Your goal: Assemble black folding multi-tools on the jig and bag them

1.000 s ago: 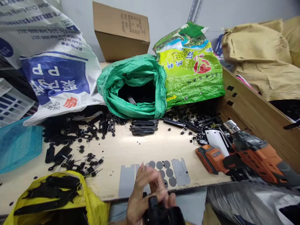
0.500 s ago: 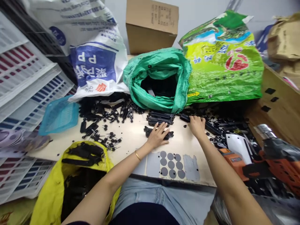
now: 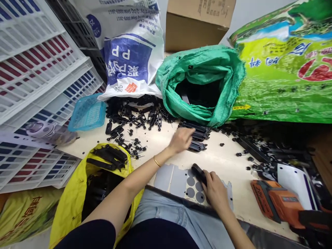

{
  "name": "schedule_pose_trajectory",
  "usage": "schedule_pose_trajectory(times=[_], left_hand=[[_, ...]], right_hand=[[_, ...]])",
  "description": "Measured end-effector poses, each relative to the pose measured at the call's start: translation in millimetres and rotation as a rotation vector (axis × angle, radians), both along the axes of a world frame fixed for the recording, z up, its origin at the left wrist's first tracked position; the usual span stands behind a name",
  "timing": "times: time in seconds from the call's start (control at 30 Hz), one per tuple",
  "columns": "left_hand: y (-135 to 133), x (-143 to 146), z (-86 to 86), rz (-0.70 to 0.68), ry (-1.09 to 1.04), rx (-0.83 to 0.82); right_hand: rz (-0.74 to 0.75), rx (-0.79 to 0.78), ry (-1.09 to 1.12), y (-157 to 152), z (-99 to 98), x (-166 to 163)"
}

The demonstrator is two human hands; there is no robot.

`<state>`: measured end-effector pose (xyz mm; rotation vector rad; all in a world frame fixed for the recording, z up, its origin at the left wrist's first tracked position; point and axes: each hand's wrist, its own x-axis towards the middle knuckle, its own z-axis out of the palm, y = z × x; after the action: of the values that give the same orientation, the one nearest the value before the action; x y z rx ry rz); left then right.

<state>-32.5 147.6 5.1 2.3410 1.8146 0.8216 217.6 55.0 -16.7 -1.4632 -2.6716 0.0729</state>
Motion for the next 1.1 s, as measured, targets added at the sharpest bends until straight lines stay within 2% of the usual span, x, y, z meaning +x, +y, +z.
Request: schedule_pose_trajectory(times=[0.1, 0.13, 0.17, 0.23, 0.3, 0.37, 0.47, 0.53, 0.63, 0.7, 0.8, 0.97, 1.1], left_hand=[[14, -44, 4.9, 0.603, -0.029, -0.073], [20, -56, 3.8, 0.723, 0.027, -0.161], [24, -67, 1.8, 0.775, 0.072, -0.239], [31, -82, -2.0, 0.795, 0.115, -0.320], [30, -90, -1.5, 0.781, 0.126, -0.338], [18, -93, 4.1, 0.769, 0.132, -0.322], [-22, -83, 12.3, 0.647, 0.078, -0.248], [-58, -62, 10.1, 0.474, 0.004, -0.259], [-107, -18, -5.2, 0.177, -0.117, -0.440], [-127, 10, -16.2, 0.163, -0.114, -0.483], [-135, 32, -22.8, 0.168, -0.080, -0.508], [-125, 32, -16.5, 0.045, 0.045, -0.517], [-118, 37, -23.9, -0.084, 0.002, -0.443]], right_hand=[[-0.021, 0.029, 0.017, -7, -8.6, -6], [-0.046, 0.029, 0.032, -6, -8.8, -6], [-0.065, 0.020, 0.044, -3, -8.3, -6], [-0.090, -0.015, 0.047, 3, -6.2, -5], [-0.099, -0.080, 0.037, 9, -2.1, -4], [-0.121, -0.163, 0.038, 12, 5.5, -3], [-0.158, -0.250, 0.099, 7, 21.9, -3], [-0.176, -0.270, 0.121, -2, 31.5, -7], [-0.234, -0.303, 0.046, -18, 35.1, -19], [-0.273, -0.320, 0.003, -26, 30.7, -28], [-0.297, -0.312, 0.045, -29, 21.7, -35], [-0.310, -0.318, 0.094, -20, 14.4, -38], [-0.299, -0.326, 0.090, -18, 11.3, -38]])
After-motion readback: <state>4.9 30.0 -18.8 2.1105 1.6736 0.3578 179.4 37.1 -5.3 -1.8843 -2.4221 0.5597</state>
